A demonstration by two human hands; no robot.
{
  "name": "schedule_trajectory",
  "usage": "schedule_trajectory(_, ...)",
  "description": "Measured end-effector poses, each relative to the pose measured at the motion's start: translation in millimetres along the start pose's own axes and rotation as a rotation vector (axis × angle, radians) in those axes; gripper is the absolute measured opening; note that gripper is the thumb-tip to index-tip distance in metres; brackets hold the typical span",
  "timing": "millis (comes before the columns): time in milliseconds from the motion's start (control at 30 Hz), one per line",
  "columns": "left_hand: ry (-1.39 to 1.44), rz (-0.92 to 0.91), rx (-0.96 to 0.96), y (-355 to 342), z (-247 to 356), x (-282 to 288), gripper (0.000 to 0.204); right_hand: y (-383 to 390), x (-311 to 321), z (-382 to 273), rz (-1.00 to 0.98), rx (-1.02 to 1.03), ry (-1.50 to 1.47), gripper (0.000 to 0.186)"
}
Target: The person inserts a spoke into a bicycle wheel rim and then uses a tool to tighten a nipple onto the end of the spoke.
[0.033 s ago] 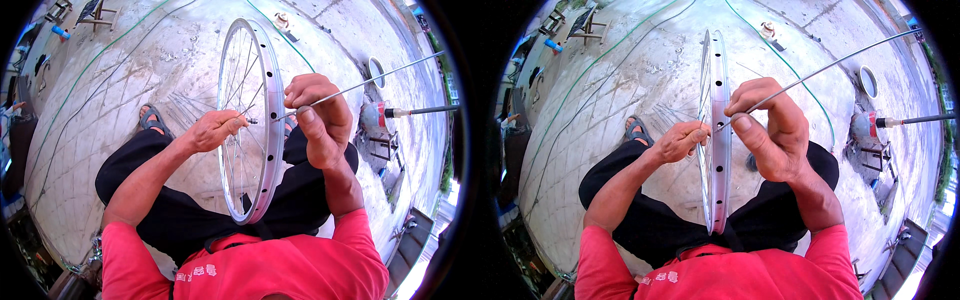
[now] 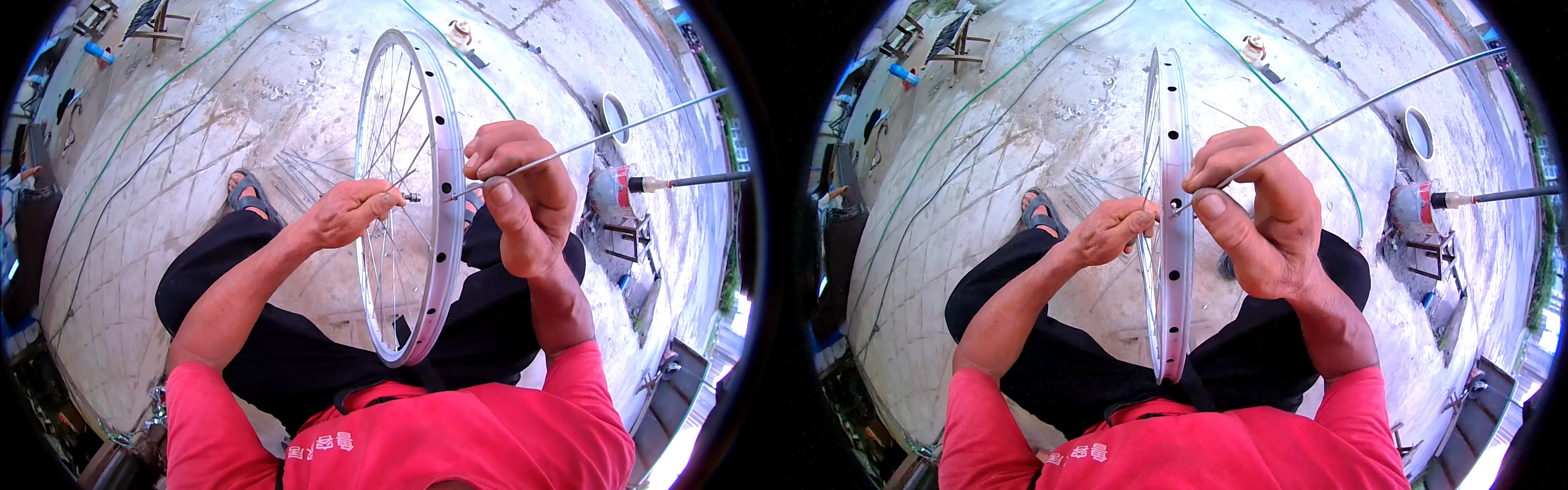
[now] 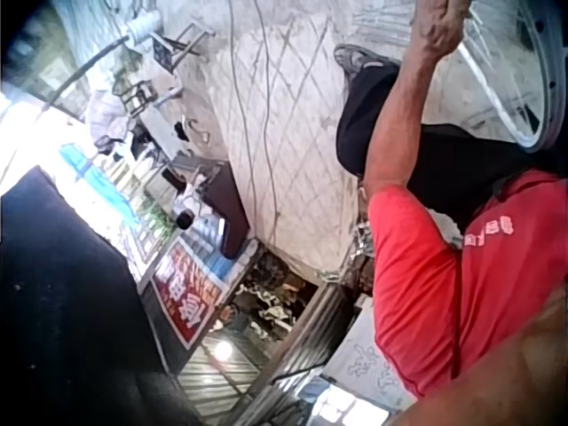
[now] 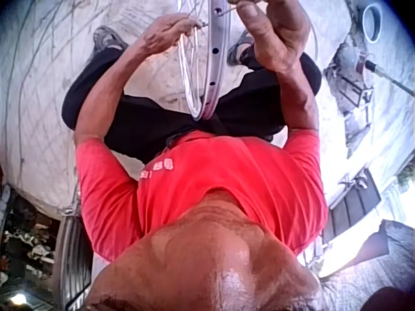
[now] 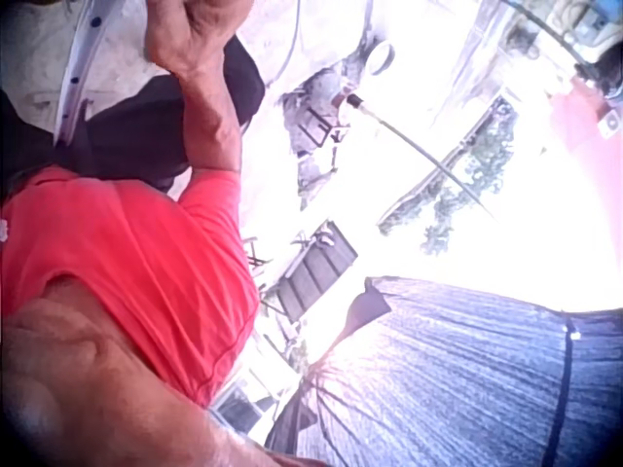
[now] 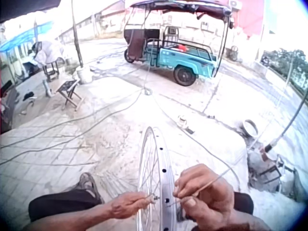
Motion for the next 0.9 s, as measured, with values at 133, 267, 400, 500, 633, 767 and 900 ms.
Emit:
schedule_trajectory(133,-0.010,-0.004,-0.009,-1.1,-1.3,1.1,0.046,0.2,1.0,-3.1,0.002,0.028,0.108,0.015)
schedule_trajectory(267,-0.014,0.005,-0.005,-1.5,-3.3,0.8,0.045,-1.8,1.1,-4.7,-0.025,0.029,0.240,0.018)
schedule_trajectory(400,-0.032,-0.012,-0.069,-2.6,-3.8,1.3,0.045,-7.2,0.6,-9.3,-0.063,0.075,0.379,0.019)
schedule_trajectory(500,-0.065,-0.009,-0.083,-3.1,-4.4,1.5,0.044,-9.6,0.2,-12.7,-0.046,0.087,0.443,0.019)
schedule_trajectory(633,-0.119,0.002,-0.116,-5.3,-4.8,-0.3,0.046,-8.9,0.0,-14.8,-0.052,0.099,0.463,0.019)
schedule_trajectory(767,-0.143,0.002,-0.146,-7.2,-5.4,-0.3,0.046,-8.2,0.0,-13.0,-0.069,0.134,0.504,0.018)
schedule_trajectory(900,-0.127,-0.016,-0.126,-7.7,-6.4,0.3,0.046,-9.2,1.2,-10.7,-0.060,0.125,0.522,0.018)
Point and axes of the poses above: each hand's wrist, its own y-axis away from the middle knuckle, its own x-axis out of the back of the hand, z = x × y, the point moved 2 cm from there along -y, towards the middle knuckle, and after that the axes turned 4 degrees about -z, right-handed, at the moved point
